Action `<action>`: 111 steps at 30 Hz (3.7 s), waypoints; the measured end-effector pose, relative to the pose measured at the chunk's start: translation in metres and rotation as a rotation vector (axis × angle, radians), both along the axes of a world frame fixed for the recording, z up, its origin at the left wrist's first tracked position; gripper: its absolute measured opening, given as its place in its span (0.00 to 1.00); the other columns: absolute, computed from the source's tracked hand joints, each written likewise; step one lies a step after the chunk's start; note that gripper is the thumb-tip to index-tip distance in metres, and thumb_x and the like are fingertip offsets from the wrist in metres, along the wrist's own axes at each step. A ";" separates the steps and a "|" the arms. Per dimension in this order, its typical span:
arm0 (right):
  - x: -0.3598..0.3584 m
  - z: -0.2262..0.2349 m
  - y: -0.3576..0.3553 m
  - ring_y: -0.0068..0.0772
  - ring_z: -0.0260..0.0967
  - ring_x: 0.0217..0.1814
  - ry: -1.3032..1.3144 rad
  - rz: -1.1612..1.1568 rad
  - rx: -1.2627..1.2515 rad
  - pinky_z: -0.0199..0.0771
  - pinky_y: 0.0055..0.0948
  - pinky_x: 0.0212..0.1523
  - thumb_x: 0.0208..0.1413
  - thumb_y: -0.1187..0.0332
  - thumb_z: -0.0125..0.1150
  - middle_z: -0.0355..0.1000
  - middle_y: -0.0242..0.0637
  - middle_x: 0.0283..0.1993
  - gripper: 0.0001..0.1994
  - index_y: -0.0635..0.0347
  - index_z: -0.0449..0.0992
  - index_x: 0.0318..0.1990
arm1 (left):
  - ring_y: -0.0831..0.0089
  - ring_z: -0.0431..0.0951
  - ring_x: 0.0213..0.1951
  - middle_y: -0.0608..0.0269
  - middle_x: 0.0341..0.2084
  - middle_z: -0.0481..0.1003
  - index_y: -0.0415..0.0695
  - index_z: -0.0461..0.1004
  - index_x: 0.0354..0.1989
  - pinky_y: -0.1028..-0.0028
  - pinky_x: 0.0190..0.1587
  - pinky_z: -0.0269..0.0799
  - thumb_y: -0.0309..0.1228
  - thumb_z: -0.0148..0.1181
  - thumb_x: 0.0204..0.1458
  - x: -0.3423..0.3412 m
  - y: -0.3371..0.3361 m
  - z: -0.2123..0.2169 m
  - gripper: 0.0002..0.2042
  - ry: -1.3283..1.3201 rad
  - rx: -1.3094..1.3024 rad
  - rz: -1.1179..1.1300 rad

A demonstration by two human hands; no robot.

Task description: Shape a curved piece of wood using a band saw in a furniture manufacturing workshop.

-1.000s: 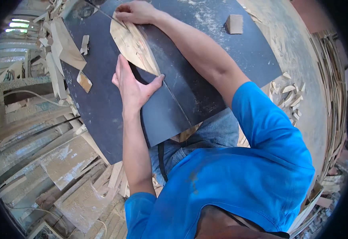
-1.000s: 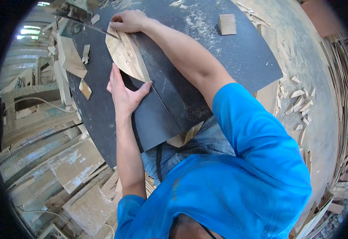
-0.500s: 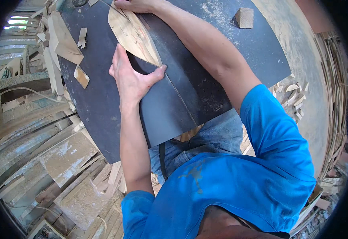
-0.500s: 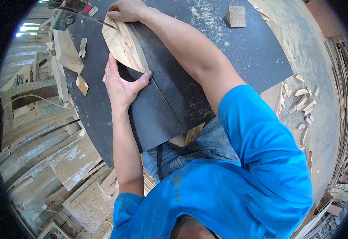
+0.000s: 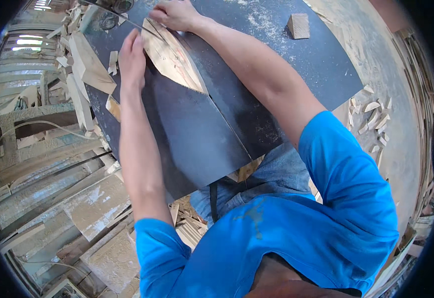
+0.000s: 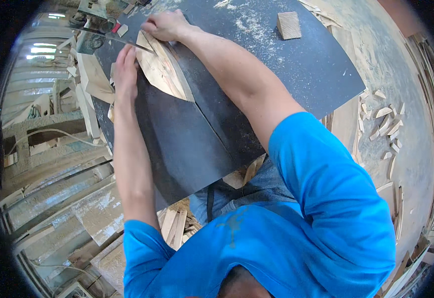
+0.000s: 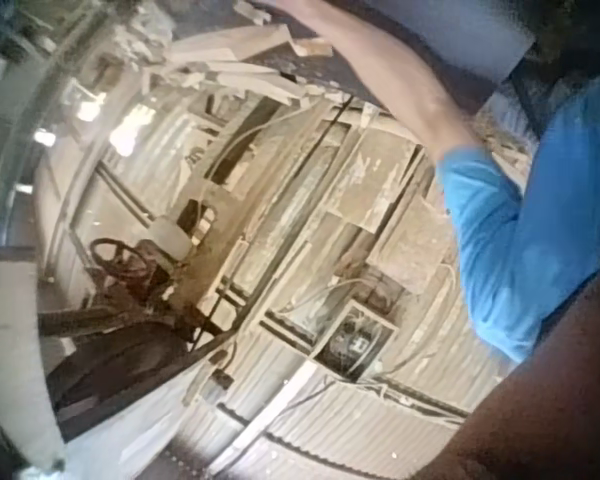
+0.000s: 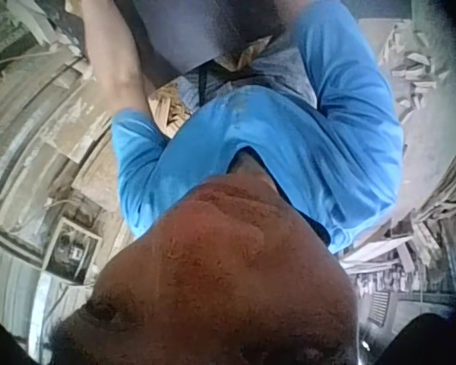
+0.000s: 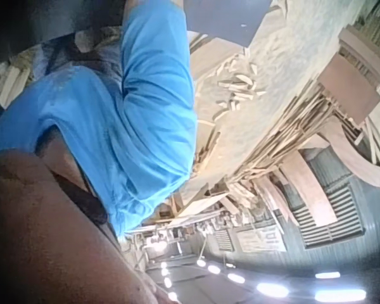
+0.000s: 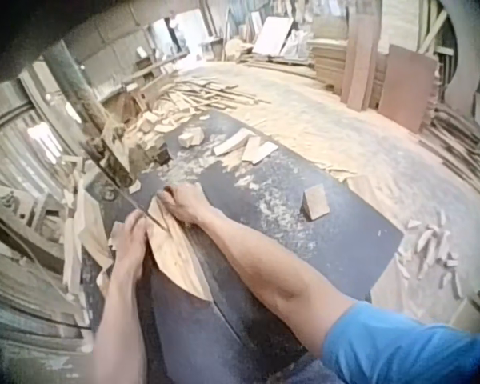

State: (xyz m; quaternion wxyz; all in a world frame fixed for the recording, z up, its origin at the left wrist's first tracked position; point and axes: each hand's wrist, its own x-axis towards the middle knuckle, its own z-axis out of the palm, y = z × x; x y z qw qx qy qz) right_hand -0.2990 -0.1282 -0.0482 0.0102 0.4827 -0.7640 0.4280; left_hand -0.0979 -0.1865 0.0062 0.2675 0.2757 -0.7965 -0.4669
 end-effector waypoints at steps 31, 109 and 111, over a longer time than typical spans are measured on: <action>0.020 0.058 0.085 0.51 0.81 0.57 -0.156 0.244 0.069 0.74 0.50 0.61 0.62 0.51 0.57 0.84 0.46 0.52 0.22 0.52 0.86 0.54 | 0.69 0.84 0.42 0.56 0.41 0.85 0.38 0.84 0.52 0.70 0.47 0.79 0.49 0.73 0.52 -0.079 -0.071 -0.037 0.27 -0.247 -0.238 0.009; 0.006 0.006 0.014 0.41 0.84 0.56 -0.112 -0.044 0.012 0.80 0.40 0.60 0.49 0.46 0.67 0.86 0.38 0.51 0.29 0.45 0.85 0.59 | 0.70 0.85 0.39 0.56 0.35 0.86 0.37 0.86 0.45 0.68 0.46 0.79 0.53 0.73 0.50 -0.094 -0.082 -0.011 0.28 -0.276 -0.415 -0.034; 0.004 0.004 0.016 0.43 0.84 0.53 -0.102 -0.059 -0.052 0.81 0.39 0.58 0.46 0.45 0.68 0.87 0.38 0.47 0.30 0.45 0.86 0.57 | 0.70 0.84 0.39 0.55 0.34 0.86 0.37 0.86 0.45 0.68 0.46 0.79 0.53 0.73 0.50 -0.094 -0.081 -0.011 0.28 -0.256 -0.417 -0.048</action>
